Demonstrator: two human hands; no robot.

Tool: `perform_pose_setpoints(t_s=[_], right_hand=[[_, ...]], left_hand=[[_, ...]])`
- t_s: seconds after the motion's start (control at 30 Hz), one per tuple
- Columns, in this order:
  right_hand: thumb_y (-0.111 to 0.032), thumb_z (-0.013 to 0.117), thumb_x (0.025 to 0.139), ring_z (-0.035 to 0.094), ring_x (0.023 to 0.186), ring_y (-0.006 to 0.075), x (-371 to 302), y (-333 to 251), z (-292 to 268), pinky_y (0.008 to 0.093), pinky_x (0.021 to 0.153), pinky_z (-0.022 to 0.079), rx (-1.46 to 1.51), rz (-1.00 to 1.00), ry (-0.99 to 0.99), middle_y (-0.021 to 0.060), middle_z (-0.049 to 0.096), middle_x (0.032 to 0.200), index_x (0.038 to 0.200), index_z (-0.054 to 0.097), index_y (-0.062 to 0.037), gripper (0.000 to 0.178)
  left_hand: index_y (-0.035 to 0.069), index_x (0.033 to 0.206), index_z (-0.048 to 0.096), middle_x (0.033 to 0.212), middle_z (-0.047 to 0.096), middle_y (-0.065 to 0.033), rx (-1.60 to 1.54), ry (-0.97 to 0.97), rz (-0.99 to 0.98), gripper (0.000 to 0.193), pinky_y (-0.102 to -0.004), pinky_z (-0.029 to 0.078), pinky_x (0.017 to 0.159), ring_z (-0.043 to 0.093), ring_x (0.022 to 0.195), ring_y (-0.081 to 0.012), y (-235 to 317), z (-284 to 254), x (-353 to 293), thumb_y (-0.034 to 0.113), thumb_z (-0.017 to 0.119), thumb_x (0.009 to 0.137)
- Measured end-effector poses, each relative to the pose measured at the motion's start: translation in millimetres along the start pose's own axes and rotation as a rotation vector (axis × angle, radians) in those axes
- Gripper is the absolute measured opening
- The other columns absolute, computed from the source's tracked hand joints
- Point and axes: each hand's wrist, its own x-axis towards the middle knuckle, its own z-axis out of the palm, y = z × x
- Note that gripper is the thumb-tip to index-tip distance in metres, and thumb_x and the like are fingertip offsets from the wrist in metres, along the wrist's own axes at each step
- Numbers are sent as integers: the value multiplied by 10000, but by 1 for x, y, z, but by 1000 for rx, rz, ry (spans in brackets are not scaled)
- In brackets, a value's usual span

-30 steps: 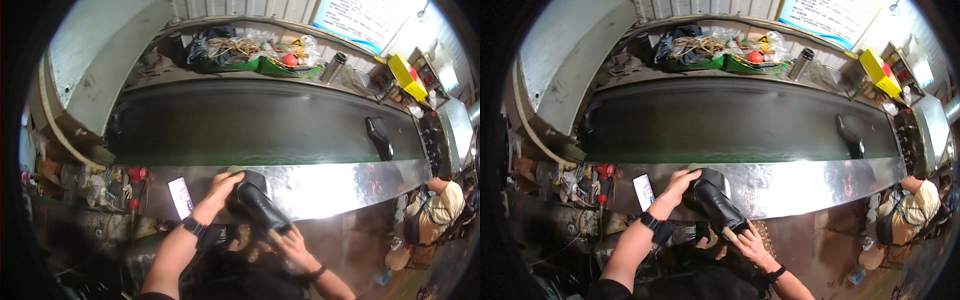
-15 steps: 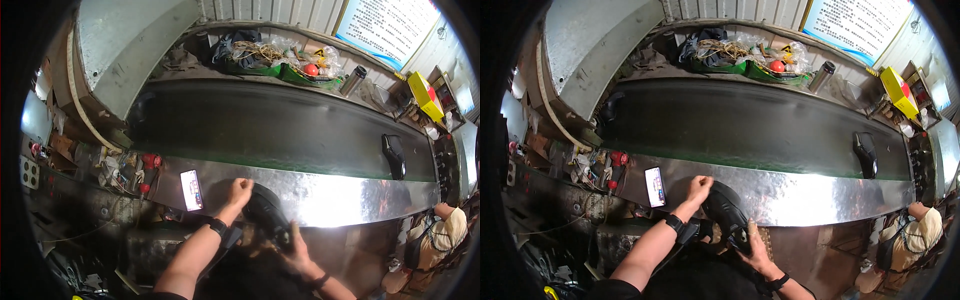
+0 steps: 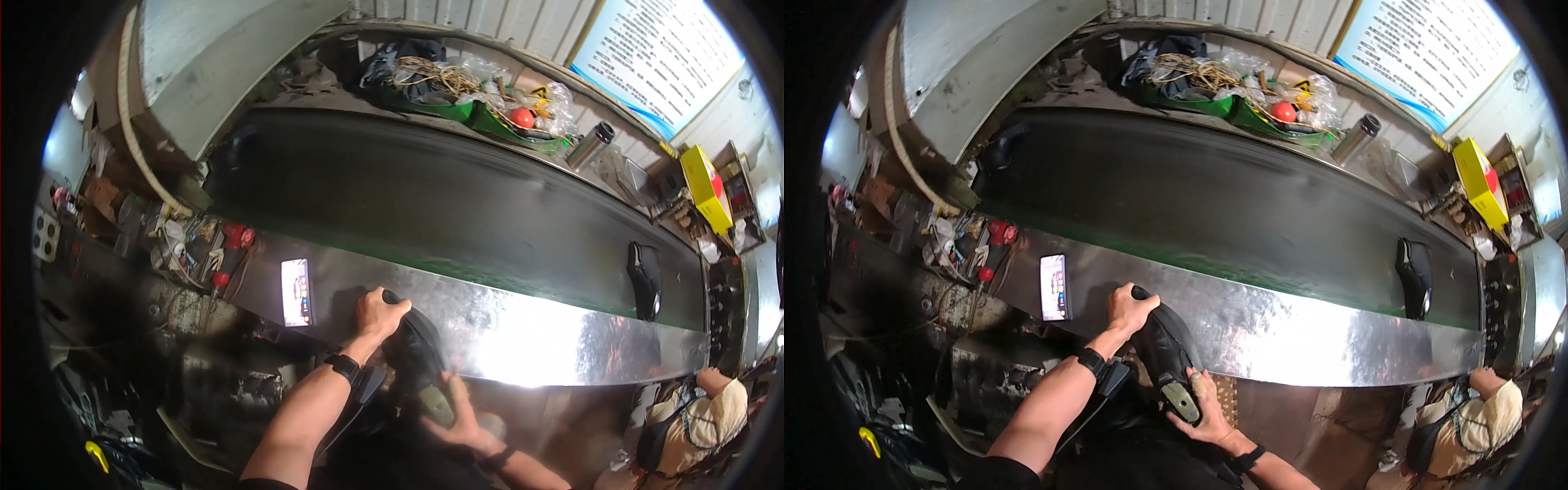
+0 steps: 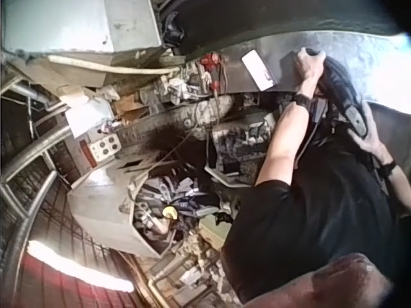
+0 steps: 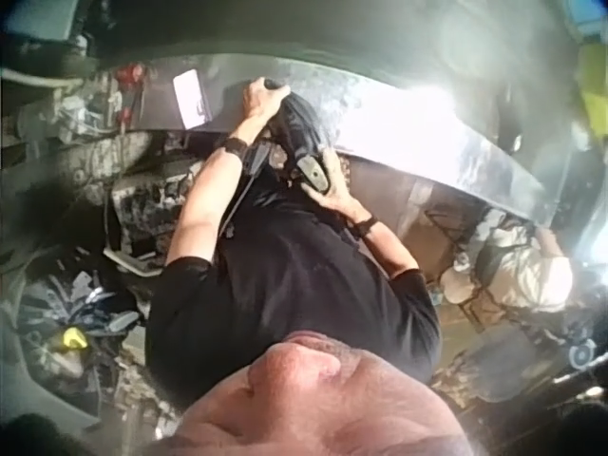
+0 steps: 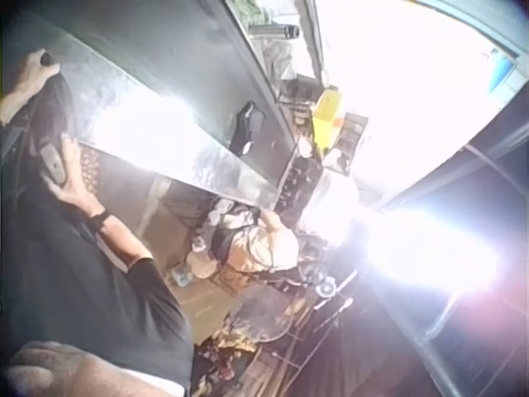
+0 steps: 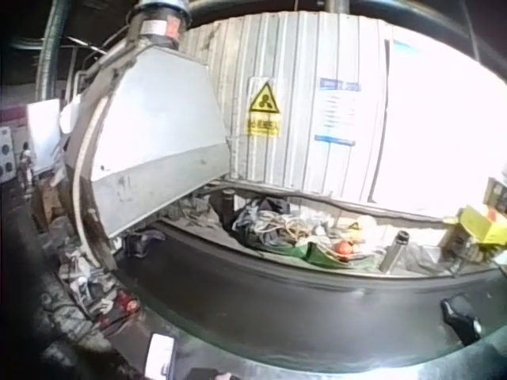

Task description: Operate a toe-lasting machine to shape and secure the upper of a shoe onto a last.

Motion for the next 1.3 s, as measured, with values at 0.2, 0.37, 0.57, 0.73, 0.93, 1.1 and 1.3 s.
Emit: perform_pose_setpoints(t_s=[0.2,0.37,0.57,0.73,0.93,1.1,1.3], right_hand=[[-359,677,955,446,1328,315,80,-38,-19,426,1111,361,656,599,-25,186,430,1488,1605,18,-86,965],[-178,578,1029,470,1297,195,111,-90,30,314,1069,403,697,621,-275,139,397,1533,1576,225,-26,669],[-34,544,1015,585,1089,130,116,-144,136,247,949,463,612,238,-356,125,549,1384,1509,338,61,544],[-71,617,997,601,941,71,102,-262,220,214,813,494,735,260,-563,67,673,1142,1511,379,2,570],[-75,651,976,634,941,104,57,-360,317,262,820,544,987,311,-737,87,676,1145,1500,368,13,602],[-82,666,966,662,864,124,31,-411,360,272,729,568,1019,387,-810,111,692,1091,1511,339,6,642],[-55,660,958,659,898,149,4,-430,419,293,749,564,1010,449,-873,107,685,1109,1486,372,7,605]], left_hand=[[-19,821,652,792,705,-205,-269,102,124,445,-417,538,689,703,742,-333,5,-63,-48,389,771,691],[-25,859,656,778,692,-188,-361,358,121,438,-397,516,694,687,740,-277,-31,-150,-97,373,781,725],[9,967,662,920,684,-192,-591,800,-150,389,-403,492,798,650,902,-317,-115,-254,-164,373,677,831],[54,1170,476,1079,507,-83,-673,1353,11,437,-368,413,938,506,961,-202,-195,-356,-297,242,751,885],[14,1525,231,1501,337,-272,35,1606,-202,936,-474,269,1172,370,1375,-395,-348,-389,-427,14,767,758],[31,1482,388,1173,632,-171,-114,1366,-114,825,-375,482,958,621,1052,-253,-375,-376,-497,-15,717,728],[-67,1439,412,1432,518,-186,-1248,1026,96,614,-408,354,1153,519,1313,-313,-385,-361,-537,122,626,895]])
